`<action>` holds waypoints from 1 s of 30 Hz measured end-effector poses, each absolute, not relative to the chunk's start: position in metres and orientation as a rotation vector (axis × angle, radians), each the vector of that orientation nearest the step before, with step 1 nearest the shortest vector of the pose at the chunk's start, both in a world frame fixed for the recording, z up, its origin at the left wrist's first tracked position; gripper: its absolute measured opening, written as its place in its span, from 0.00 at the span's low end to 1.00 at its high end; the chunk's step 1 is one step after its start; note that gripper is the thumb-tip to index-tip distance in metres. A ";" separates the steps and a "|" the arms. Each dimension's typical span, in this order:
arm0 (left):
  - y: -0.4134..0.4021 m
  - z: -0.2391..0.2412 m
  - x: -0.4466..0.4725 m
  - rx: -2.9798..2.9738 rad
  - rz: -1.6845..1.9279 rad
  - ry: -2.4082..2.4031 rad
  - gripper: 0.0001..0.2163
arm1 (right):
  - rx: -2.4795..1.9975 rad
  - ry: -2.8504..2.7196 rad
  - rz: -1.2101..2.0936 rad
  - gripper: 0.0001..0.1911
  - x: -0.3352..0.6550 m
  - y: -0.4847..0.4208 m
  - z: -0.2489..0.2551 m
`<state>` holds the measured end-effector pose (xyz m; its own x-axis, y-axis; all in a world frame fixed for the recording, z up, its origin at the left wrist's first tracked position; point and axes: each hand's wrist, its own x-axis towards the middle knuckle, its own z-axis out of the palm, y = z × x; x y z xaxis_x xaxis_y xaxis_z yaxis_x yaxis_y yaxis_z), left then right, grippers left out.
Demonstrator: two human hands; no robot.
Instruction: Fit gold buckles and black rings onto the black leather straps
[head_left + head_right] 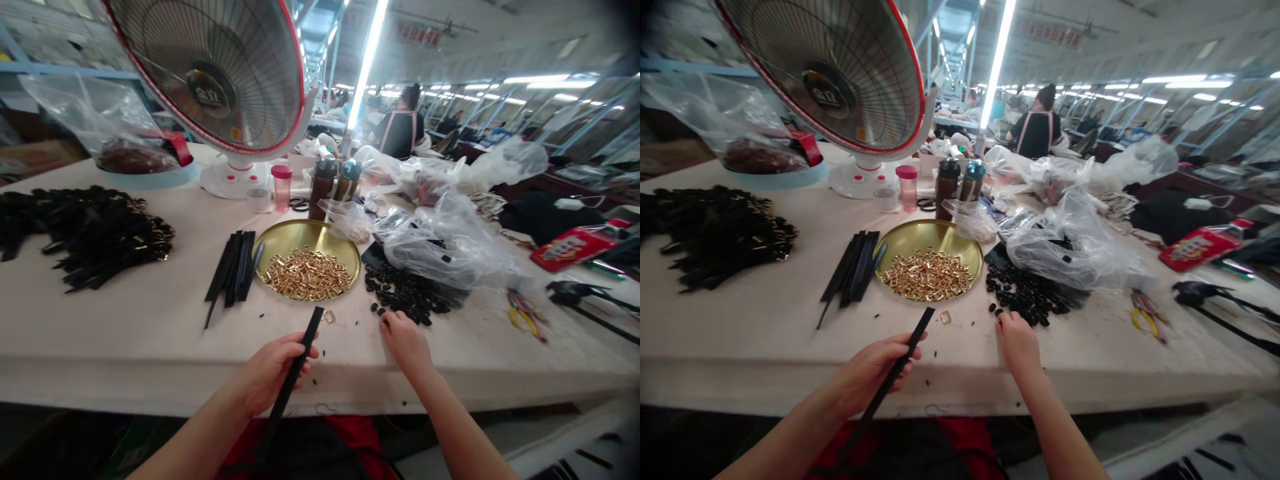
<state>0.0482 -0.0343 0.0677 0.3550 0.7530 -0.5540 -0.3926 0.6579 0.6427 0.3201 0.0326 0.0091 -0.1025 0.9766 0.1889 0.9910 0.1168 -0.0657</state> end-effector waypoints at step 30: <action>-0.054 0.058 0.053 -0.185 0.840 0.736 0.08 | -1.143 -0.500 1.826 0.12 0.228 -0.037 0.025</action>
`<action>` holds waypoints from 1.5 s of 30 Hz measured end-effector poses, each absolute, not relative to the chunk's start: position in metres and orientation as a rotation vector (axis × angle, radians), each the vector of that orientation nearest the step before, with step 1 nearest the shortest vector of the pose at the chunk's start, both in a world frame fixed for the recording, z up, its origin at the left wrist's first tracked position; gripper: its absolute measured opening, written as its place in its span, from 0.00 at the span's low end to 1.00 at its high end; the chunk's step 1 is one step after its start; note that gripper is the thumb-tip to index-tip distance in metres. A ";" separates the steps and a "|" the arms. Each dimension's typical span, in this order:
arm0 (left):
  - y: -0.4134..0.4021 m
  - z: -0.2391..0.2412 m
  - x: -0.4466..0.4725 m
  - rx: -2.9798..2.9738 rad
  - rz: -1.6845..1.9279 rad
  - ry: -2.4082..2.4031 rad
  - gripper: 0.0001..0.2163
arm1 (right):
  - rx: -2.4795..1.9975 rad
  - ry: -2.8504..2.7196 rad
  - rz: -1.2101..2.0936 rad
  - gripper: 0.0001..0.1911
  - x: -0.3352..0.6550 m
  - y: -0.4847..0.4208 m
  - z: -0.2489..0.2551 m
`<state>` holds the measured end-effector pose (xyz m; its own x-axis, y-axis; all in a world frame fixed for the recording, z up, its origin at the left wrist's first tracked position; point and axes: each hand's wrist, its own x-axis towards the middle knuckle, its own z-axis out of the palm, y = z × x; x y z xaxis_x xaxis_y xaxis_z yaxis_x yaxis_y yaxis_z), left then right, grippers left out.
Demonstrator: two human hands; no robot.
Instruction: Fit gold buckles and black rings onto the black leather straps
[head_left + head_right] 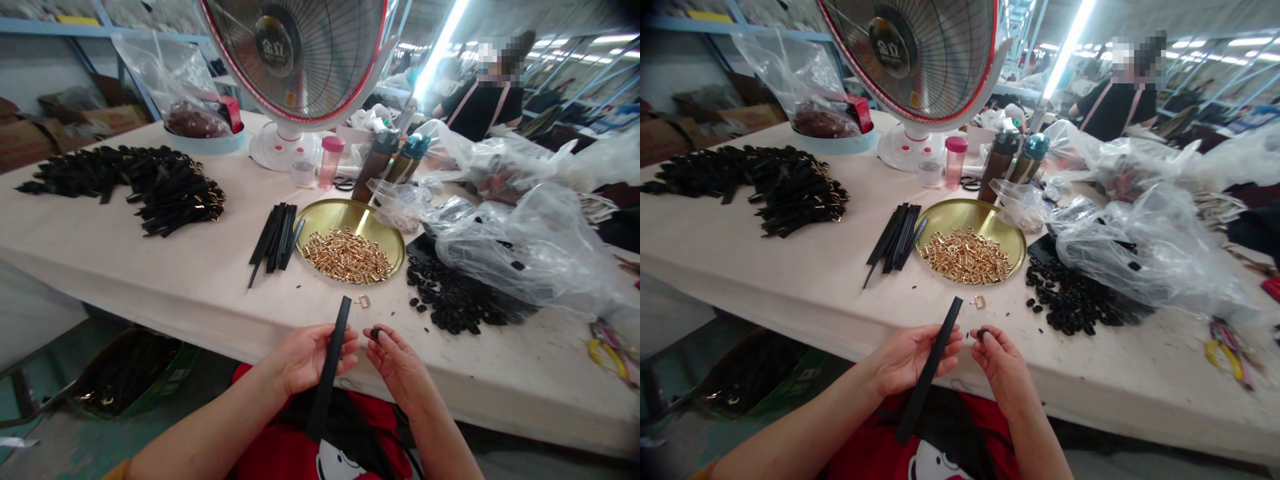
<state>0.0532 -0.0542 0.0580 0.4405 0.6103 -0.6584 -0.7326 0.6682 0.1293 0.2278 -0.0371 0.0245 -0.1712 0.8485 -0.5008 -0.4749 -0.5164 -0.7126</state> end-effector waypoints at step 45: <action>-0.062 0.053 0.062 0.885 0.757 1.118 0.08 | -1.073 -0.349 1.820 0.11 0.218 -0.035 0.026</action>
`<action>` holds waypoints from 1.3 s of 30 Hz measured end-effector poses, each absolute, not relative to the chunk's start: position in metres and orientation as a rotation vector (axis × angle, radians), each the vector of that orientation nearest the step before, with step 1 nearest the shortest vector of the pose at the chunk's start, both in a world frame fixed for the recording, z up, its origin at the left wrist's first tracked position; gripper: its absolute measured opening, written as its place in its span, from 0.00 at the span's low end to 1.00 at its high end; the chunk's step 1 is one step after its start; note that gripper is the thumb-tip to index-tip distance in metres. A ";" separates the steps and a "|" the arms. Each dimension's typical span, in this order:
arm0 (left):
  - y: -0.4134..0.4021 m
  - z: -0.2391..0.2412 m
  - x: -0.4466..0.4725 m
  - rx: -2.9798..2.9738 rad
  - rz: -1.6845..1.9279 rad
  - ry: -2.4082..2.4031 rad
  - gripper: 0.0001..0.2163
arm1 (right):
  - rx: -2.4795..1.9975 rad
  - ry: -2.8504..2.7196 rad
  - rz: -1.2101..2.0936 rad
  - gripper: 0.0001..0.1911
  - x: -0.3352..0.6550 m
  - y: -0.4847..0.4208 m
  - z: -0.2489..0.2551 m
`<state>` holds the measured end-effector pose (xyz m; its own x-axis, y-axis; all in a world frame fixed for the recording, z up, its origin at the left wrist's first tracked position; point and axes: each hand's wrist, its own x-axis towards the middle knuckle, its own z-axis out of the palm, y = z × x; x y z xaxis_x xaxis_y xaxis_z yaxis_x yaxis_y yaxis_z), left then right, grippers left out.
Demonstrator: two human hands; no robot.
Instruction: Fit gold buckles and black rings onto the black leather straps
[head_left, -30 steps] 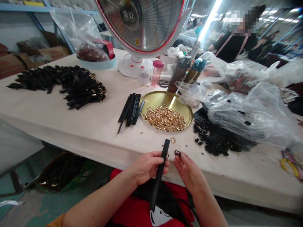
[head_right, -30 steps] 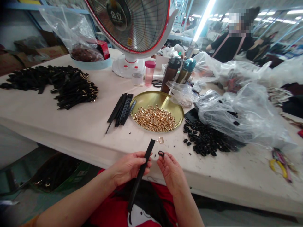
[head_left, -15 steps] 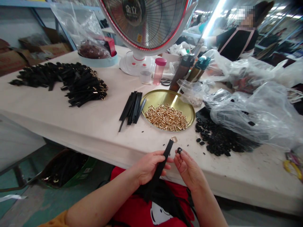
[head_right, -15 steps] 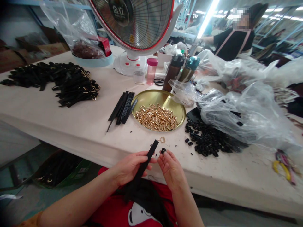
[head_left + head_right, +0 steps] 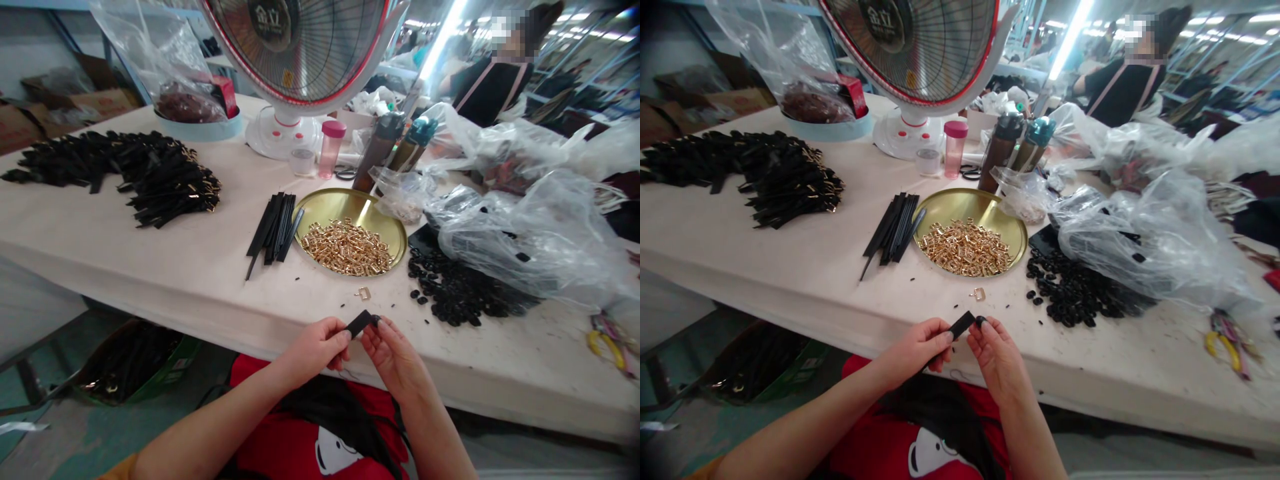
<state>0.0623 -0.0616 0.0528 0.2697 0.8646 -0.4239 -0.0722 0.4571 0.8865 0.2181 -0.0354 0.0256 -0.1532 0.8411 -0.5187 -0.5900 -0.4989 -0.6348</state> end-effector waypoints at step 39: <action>-0.061 0.051 0.060 1.609 0.543 1.384 0.11 | -1.262 -1.099 1.762 0.11 0.230 -0.039 0.025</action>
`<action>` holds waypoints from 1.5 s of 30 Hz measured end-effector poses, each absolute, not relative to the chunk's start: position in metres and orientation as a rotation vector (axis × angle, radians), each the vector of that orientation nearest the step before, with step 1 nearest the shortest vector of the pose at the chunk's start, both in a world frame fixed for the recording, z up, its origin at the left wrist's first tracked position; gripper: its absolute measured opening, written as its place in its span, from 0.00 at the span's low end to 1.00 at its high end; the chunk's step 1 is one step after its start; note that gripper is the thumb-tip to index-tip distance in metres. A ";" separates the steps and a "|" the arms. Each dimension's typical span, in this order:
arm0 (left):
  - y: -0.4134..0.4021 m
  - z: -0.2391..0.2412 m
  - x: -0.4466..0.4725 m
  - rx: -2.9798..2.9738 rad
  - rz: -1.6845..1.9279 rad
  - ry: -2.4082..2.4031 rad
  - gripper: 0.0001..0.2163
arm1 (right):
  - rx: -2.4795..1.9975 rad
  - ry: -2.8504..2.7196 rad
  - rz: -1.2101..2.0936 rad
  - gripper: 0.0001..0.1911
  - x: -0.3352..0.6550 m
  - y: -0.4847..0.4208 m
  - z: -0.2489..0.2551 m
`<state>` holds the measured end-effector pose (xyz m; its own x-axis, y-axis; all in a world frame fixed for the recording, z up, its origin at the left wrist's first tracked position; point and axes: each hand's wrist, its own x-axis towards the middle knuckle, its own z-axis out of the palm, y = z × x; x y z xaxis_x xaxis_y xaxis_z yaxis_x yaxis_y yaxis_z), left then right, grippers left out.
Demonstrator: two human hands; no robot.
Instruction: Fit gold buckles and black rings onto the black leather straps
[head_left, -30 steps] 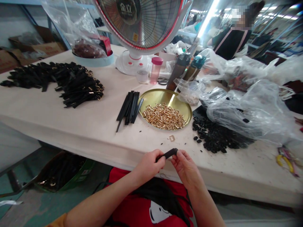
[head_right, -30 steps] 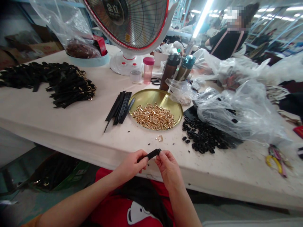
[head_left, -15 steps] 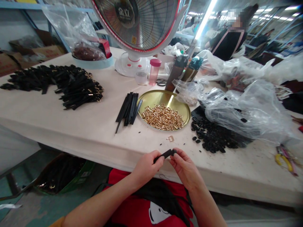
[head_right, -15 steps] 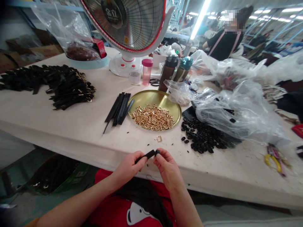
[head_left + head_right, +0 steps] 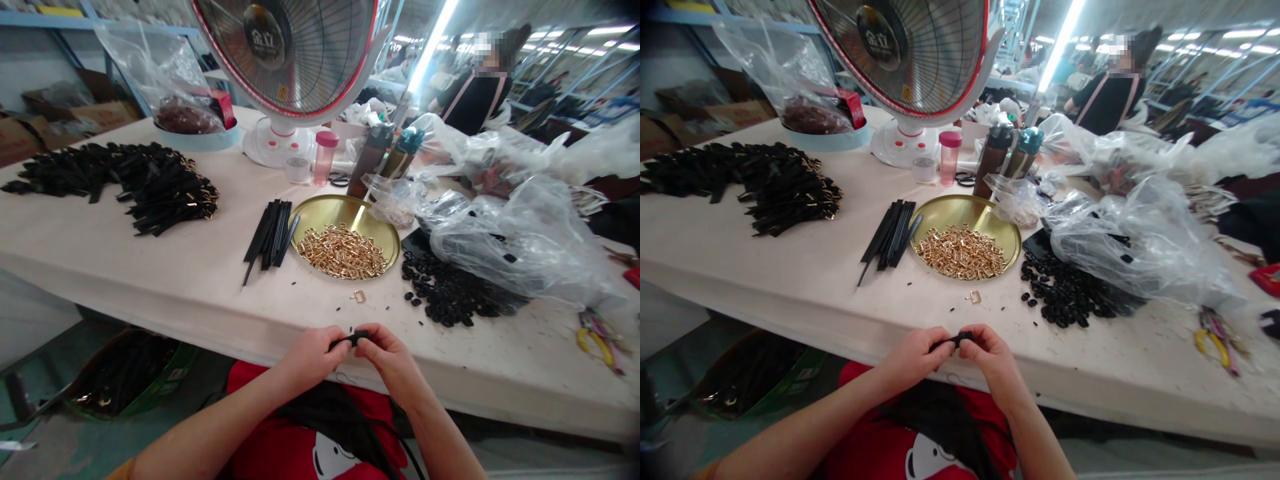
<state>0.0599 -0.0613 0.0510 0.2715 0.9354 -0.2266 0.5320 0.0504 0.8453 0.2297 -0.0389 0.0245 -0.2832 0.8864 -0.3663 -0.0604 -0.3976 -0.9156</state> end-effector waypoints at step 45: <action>-0.052 0.061 0.052 0.768 1.001 1.057 0.12 | -1.088 -1.184 1.939 0.11 0.191 -0.032 0.062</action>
<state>0.0516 -0.0521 0.0614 0.1588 0.9287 -0.3351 -0.2839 0.3680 0.8854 0.1912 -0.0323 0.0625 -0.4742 0.8168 -0.3285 -0.0805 -0.4118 -0.9077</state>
